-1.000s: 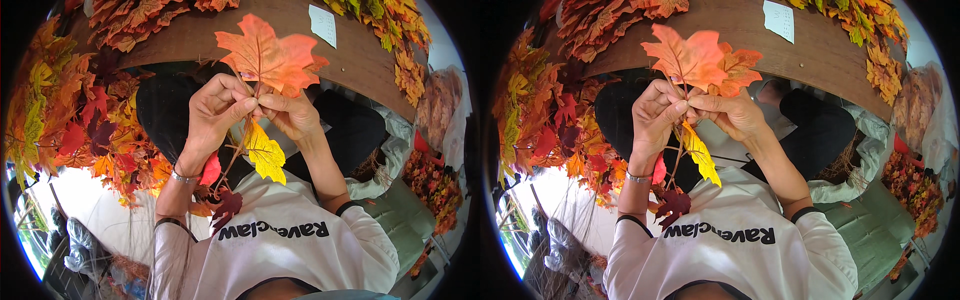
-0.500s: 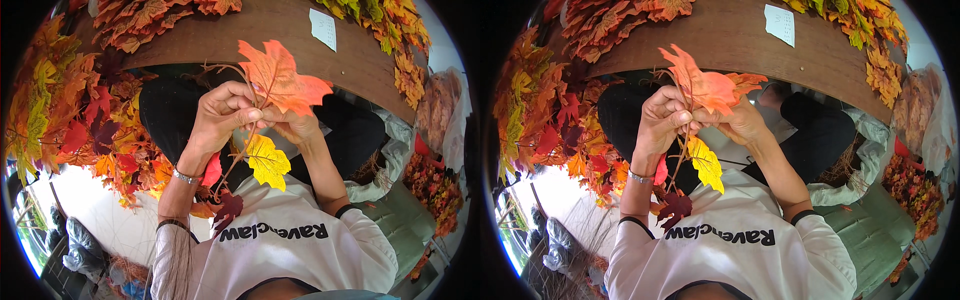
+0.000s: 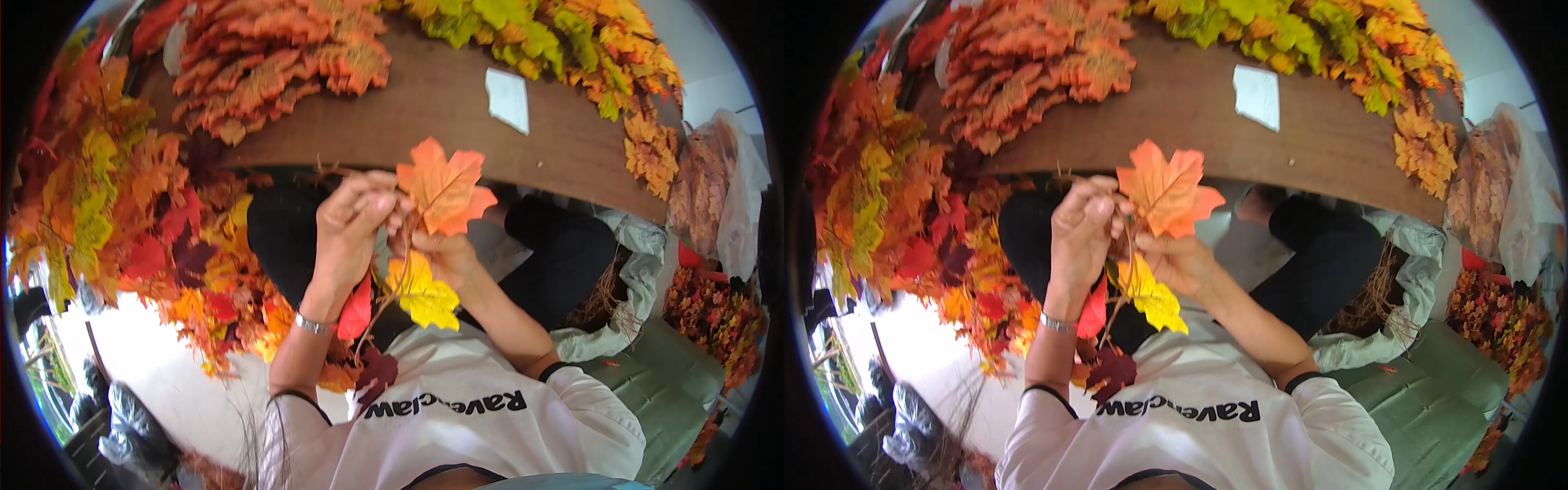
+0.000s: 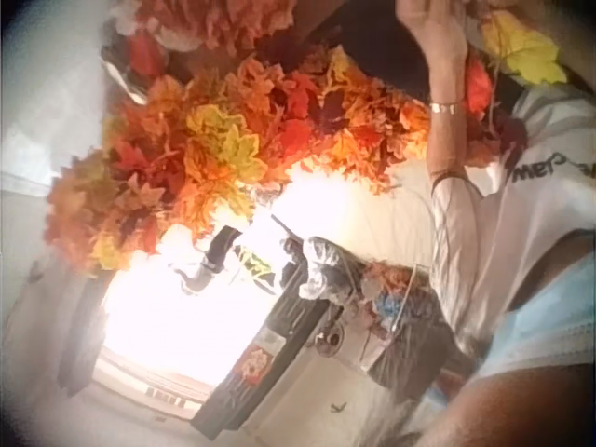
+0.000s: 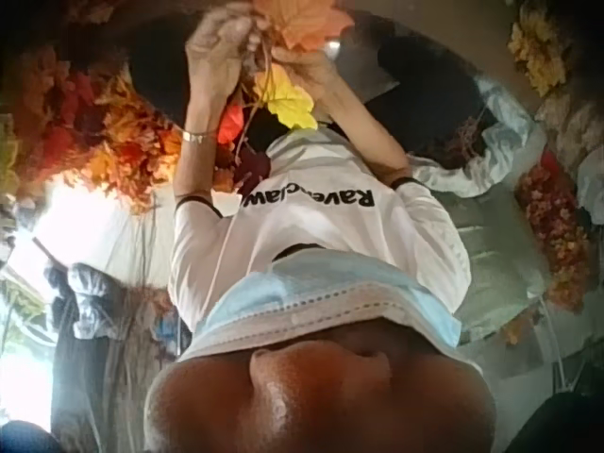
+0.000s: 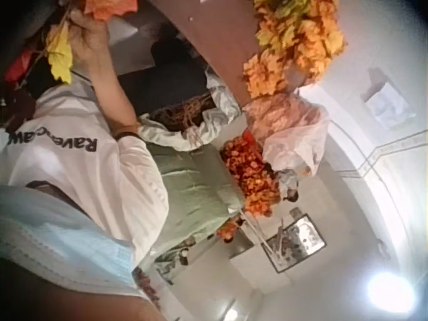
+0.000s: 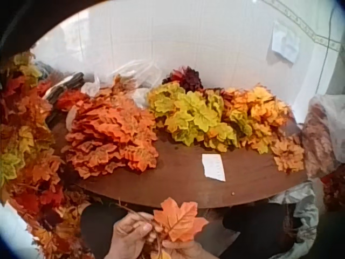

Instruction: Attaching colorful artificial maple and oak leaves to a brown plastic vine.

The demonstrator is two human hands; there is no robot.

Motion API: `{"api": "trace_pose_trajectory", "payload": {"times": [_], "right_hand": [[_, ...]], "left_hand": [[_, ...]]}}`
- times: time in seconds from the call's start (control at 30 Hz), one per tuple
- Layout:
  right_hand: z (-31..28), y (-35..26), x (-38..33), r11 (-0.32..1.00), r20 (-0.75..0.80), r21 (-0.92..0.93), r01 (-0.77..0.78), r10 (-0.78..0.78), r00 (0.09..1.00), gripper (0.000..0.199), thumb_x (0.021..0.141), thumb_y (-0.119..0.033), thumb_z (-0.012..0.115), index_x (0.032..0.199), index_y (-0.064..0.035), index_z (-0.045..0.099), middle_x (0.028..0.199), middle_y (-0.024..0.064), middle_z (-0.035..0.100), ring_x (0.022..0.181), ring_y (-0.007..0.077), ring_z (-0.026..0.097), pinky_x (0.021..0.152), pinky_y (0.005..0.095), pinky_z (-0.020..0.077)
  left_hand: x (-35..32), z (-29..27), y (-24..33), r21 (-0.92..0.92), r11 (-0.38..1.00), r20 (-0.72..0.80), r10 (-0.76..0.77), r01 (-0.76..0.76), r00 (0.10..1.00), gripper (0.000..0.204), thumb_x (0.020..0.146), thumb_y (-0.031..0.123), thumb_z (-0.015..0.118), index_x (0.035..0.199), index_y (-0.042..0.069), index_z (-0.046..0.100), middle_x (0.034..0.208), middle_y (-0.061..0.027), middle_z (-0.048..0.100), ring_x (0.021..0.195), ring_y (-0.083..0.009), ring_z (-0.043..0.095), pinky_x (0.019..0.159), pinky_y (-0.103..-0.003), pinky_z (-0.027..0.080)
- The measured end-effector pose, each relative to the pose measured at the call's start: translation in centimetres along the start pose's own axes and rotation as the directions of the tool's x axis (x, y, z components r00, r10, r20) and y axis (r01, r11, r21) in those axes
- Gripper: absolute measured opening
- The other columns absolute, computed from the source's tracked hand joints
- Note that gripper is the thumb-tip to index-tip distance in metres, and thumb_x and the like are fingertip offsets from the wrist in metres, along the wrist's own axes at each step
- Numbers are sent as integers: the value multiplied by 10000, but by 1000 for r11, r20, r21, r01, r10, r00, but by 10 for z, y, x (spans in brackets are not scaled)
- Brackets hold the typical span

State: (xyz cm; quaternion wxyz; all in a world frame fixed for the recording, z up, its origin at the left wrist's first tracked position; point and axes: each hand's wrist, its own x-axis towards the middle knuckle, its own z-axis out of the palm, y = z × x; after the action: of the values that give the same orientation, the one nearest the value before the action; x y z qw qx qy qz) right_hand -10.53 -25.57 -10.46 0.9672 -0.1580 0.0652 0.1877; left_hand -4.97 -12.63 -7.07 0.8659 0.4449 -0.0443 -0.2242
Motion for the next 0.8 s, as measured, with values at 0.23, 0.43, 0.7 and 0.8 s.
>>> {"api": "trace_pose_trajectory", "payload": {"times": [0.23,0.43,0.7,0.8], "right_hand": [[5,-95,4,823,-66,-561,91,-154,986,325,798,-168,618,1078,-26,537,940,48,585,745,104,559,649,241,461],[49,-244,66,142,217,-936,323,-490,844,236,819,-206,601,863,25,598,799,57,574,667,110,536,639,237,460],[54,-412,217,-473,375,-881,36,-648,663,206,766,-200,581,787,-7,649,632,66,616,610,124,604,577,257,477],[41,-448,271,-626,426,-769,-132,-655,624,185,700,-169,574,769,-21,661,617,128,621,629,233,625,616,326,491]], "left_hand": [[11,0,8,84,996,57,-34,29,998,98,806,33,596,880,-3,543,728,-91,622,573,-81,539,522,-188,426],[17,3,7,35,990,212,-138,134,967,81,796,7,598,853,-20,548,733,-107,625,592,-89,549,530,-194,441],[20,2,5,50,959,294,-282,280,913,108,799,6,595,891,-49,582,807,-119,638,660,-127,593,588,-241,500],[21,1,11,99,943,273,-333,318,903,111,809,14,590,896,-55,585,816,-121,636,663,-125,588,606,-238,498]]}}
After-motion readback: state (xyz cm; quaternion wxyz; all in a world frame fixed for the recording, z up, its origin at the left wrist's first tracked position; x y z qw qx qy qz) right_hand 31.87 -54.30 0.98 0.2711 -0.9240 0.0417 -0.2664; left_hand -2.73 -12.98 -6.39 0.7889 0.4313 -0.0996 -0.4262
